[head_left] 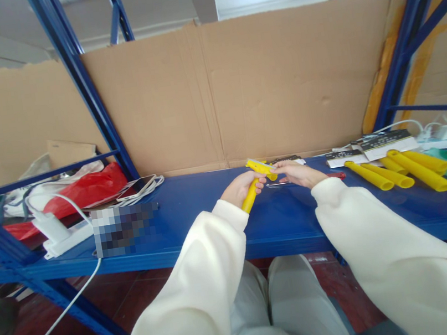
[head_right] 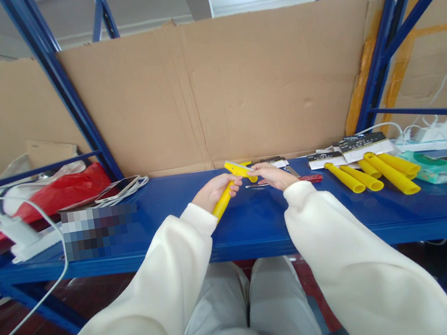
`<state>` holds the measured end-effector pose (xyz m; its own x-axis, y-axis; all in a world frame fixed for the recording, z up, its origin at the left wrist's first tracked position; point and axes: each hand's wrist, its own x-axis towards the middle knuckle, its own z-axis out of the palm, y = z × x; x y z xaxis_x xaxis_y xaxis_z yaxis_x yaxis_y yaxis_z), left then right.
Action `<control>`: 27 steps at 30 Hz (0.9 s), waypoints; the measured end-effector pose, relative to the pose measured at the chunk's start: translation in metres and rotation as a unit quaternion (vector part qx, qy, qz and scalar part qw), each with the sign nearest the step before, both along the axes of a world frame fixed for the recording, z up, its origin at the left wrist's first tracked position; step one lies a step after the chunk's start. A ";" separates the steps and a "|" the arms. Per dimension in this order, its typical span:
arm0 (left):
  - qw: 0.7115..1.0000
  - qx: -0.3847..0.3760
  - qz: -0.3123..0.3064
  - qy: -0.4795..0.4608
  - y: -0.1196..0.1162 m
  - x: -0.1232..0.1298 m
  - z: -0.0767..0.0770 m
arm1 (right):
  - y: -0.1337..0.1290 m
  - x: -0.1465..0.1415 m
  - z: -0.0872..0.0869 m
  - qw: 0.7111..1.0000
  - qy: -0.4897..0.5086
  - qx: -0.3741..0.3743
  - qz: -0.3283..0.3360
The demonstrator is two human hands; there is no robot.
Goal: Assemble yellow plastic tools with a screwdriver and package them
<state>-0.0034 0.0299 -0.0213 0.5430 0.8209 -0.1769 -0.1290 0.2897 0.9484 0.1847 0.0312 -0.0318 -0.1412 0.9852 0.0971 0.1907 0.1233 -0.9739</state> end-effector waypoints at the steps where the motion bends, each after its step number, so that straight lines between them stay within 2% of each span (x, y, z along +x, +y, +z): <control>1: 1.000 -0.007 -0.001 0.008 0.000 0.000 0.001 | -0.001 0.000 0.001 1.000 0.008 -0.005 -0.001; 8: 1.000 -0.019 -0.014 0.008 -0.003 -0.002 0.005 | -0.006 -0.002 0.003 0.998 0.048 -0.030 0.019; 14: 1.000 -0.019 -0.008 0.011 -0.004 -0.002 0.005 | -0.006 -0.001 0.003 0.999 0.032 -0.021 0.039; 27: 0.997 -0.012 0.047 0.060 -0.012 0.000 0.011 | -0.006 -0.008 0.001 1.000 0.021 -0.002 -0.015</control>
